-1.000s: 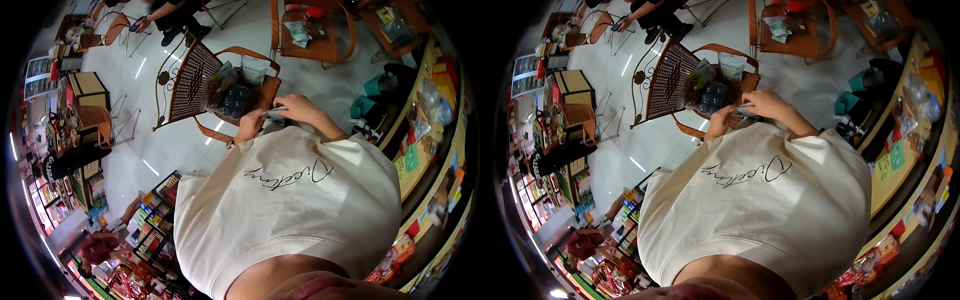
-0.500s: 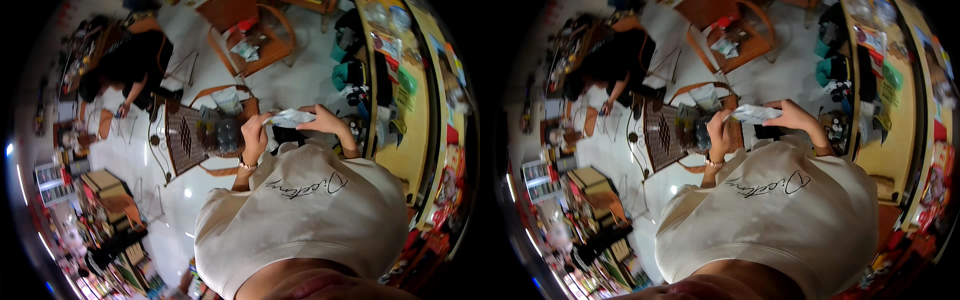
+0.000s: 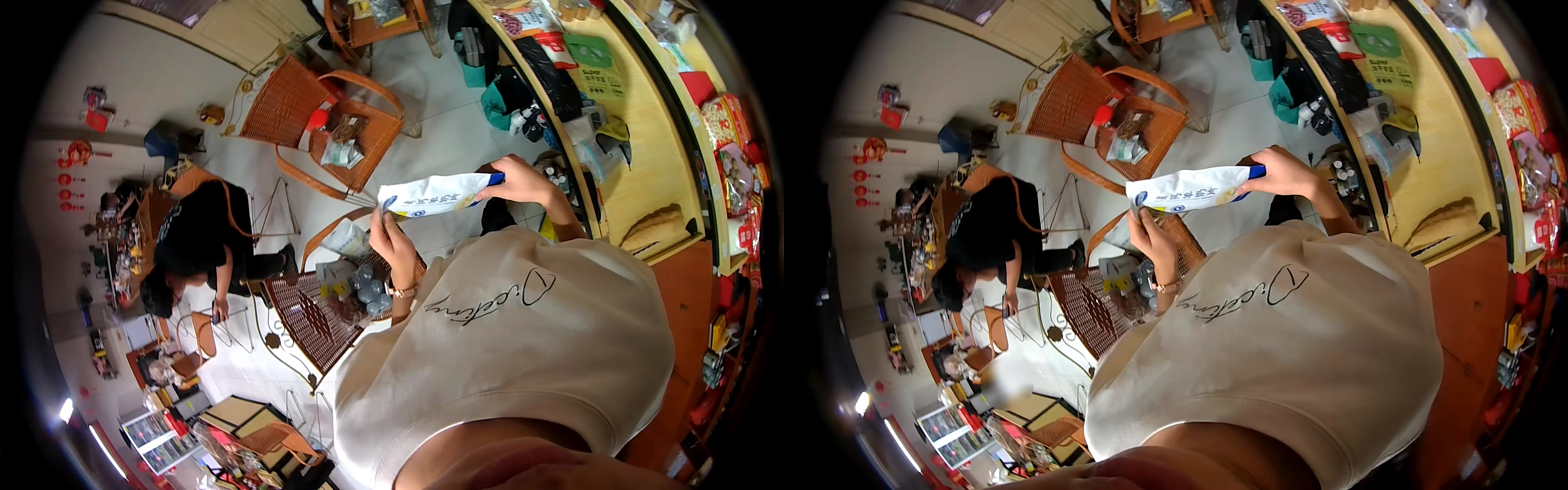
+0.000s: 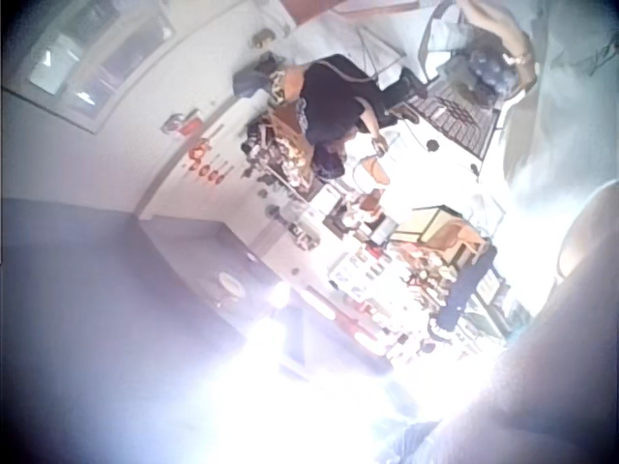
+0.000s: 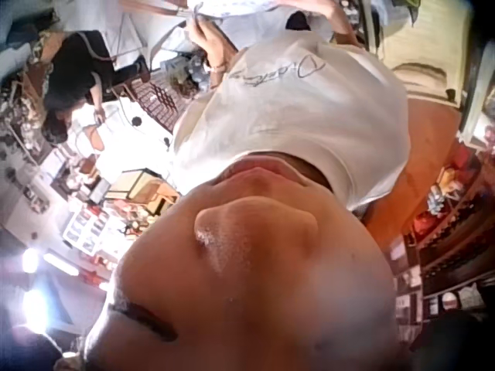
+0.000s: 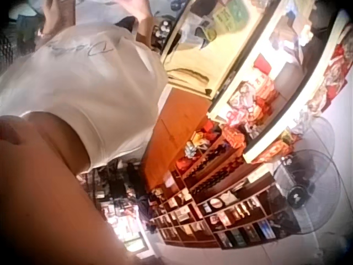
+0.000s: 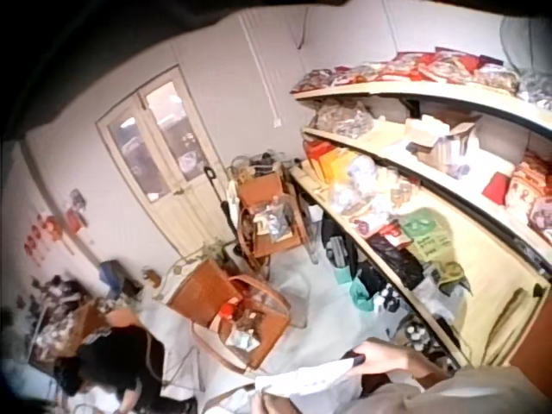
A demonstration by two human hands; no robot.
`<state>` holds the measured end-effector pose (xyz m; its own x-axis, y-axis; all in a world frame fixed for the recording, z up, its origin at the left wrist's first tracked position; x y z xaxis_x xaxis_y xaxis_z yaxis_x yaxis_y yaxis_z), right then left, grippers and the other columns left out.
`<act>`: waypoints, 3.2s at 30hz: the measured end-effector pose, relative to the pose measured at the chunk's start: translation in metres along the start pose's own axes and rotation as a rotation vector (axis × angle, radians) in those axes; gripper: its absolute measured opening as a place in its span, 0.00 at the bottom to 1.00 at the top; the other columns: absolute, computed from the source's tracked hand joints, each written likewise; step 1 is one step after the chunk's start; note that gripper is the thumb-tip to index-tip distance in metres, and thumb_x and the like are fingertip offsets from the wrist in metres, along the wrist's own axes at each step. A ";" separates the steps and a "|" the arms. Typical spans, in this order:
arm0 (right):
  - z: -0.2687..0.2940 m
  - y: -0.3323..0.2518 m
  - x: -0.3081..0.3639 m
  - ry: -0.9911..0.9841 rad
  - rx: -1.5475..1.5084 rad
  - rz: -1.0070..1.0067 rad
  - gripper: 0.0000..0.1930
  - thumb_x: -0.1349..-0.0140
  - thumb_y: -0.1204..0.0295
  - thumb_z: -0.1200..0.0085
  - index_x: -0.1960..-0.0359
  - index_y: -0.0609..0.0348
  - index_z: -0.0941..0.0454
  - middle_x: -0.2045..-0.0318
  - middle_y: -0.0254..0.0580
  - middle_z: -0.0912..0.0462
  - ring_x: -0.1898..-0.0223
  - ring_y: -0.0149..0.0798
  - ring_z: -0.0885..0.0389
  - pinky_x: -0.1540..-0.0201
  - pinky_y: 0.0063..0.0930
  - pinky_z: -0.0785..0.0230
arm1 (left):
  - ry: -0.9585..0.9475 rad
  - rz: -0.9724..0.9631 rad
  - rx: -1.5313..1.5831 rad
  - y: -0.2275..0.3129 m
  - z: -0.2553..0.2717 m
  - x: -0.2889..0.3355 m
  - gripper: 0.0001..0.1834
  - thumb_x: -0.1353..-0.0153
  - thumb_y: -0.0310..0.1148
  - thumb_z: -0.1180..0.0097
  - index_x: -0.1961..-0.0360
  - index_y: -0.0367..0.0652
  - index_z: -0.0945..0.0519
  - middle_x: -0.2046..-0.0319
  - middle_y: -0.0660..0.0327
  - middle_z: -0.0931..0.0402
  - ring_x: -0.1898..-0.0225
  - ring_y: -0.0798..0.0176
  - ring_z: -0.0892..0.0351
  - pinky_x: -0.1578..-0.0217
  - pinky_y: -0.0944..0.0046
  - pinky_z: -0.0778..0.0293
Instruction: The person retrieves snack packets and packs them into a cardboard box on a shelf.
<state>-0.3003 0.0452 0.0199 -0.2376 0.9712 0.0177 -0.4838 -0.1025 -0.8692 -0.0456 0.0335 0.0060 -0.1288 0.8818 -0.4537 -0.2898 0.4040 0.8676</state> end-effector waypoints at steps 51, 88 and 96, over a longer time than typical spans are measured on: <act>0.446 0.153 0.002 1.291 0.461 -0.733 0.16 0.52 0.72 0.38 0.59 0.51 0.19 0.66 0.43 0.17 0.68 0.39 0.19 0.61 0.29 0.28 | -1.873 -0.422 0.724 0.157 -0.745 -0.250 0.08 0.47 0.22 0.44 0.64 0.37 0.19 0.69 0.57 0.20 0.67 0.66 0.23 0.65 0.69 0.29; 0.472 0.139 -0.043 1.683 0.282 -0.431 0.06 0.41 0.78 0.52 0.64 0.63 0.23 0.68 0.41 0.18 0.67 0.31 0.20 0.60 0.24 0.29 | -1.616 -2.009 -0.294 0.334 -0.986 -0.200 0.16 0.48 0.27 0.51 0.58 0.32 0.24 0.62 0.44 0.22 0.63 0.49 0.22 0.61 0.59 0.27; 0.459 0.141 -0.054 1.644 0.275 -0.437 0.07 0.41 0.79 0.52 0.63 0.64 0.23 0.68 0.41 0.18 0.65 0.33 0.20 0.58 0.25 0.29 | -1.764 -1.785 -0.065 0.324 -0.999 -0.210 0.20 0.45 0.31 0.52 0.51 0.36 0.27 0.55 0.50 0.24 0.56 0.56 0.24 0.53 0.62 0.31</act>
<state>-0.7421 -0.1208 0.1229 0.8991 0.1022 -0.4257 -0.4332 0.3478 -0.8315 -1.0603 -0.2639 0.1790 0.6406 -0.7583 0.1212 0.7590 0.6492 0.0495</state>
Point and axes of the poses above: each hand's wrist, its own x-axis away from the middle knuckle, its own z-axis out of the back of the hand, y = z × x, the point moved 5 cm from there along -x, towards the middle knuckle
